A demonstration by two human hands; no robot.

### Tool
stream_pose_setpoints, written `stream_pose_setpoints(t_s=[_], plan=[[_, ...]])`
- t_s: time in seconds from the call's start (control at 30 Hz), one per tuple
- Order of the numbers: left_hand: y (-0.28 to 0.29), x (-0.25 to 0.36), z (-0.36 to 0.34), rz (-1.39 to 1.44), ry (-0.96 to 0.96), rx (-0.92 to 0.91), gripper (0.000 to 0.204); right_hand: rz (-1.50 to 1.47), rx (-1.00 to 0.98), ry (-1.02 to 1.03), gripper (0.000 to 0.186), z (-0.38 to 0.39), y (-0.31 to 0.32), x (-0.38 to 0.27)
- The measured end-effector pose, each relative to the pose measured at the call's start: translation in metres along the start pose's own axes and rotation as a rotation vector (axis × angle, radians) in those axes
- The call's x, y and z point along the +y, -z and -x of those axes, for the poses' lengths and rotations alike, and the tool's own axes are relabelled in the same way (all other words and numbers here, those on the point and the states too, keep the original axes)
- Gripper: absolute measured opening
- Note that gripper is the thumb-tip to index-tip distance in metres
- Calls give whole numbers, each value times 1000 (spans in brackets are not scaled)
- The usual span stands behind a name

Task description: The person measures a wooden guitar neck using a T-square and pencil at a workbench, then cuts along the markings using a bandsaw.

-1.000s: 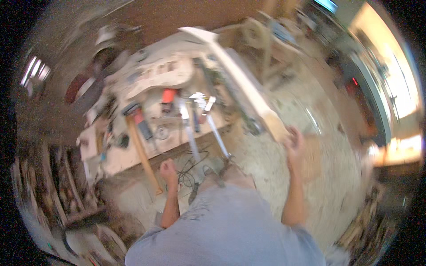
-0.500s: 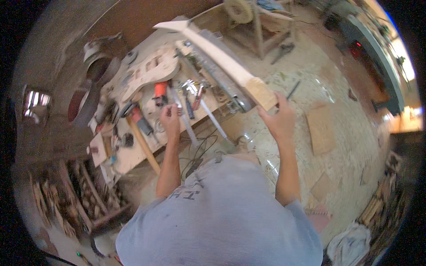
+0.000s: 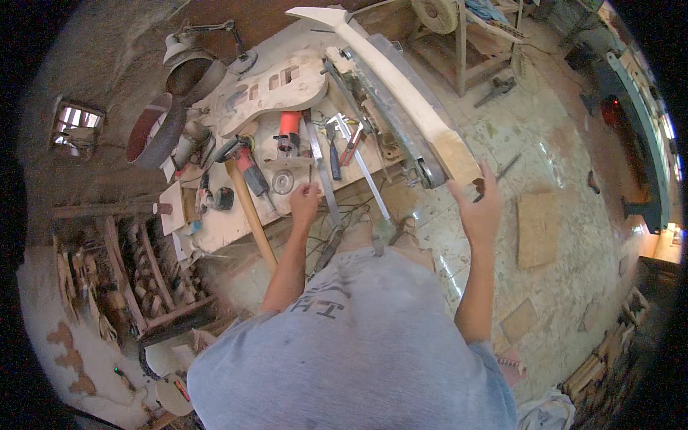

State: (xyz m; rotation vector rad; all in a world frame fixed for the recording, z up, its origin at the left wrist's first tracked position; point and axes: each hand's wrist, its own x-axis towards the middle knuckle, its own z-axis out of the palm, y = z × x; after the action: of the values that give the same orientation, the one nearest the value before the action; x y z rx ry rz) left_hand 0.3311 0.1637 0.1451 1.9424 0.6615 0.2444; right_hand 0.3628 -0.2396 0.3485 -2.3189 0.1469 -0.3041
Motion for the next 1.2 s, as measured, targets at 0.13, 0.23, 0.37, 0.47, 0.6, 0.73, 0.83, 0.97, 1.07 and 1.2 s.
stream_pose_setpoints(t_s=[0.13,0.23,0.37,0.47,0.6,0.73,0.83,0.97,1.07,1.2], plan=[[-35,32,-19,-231,-230,-127,35,-297,181,-198,51,18,2,43],[-58,39,-43,-269,-284,-157,34,-421,176,-452,53,45,5,78],[-70,49,-69,-388,-277,-176,29,-437,106,-736,60,101,-2,102],[-67,43,-69,-455,-188,-189,35,-404,29,-844,58,161,-19,127],[-41,56,-27,-598,34,-325,50,-391,-10,-1088,49,256,-43,162],[-12,7,-3,-711,40,-430,65,-431,-63,-1160,43,287,-62,132],[-15,-23,-11,-469,169,-626,49,-437,-104,-1032,41,268,-77,113],[-30,-54,-8,229,555,-810,29,-390,-109,-846,43,229,-77,93],[-19,-29,2,481,663,-896,23,-414,-79,-750,44,210,-79,82],[7,10,4,594,726,-965,18,-391,-120,-670,44,187,-68,47]])
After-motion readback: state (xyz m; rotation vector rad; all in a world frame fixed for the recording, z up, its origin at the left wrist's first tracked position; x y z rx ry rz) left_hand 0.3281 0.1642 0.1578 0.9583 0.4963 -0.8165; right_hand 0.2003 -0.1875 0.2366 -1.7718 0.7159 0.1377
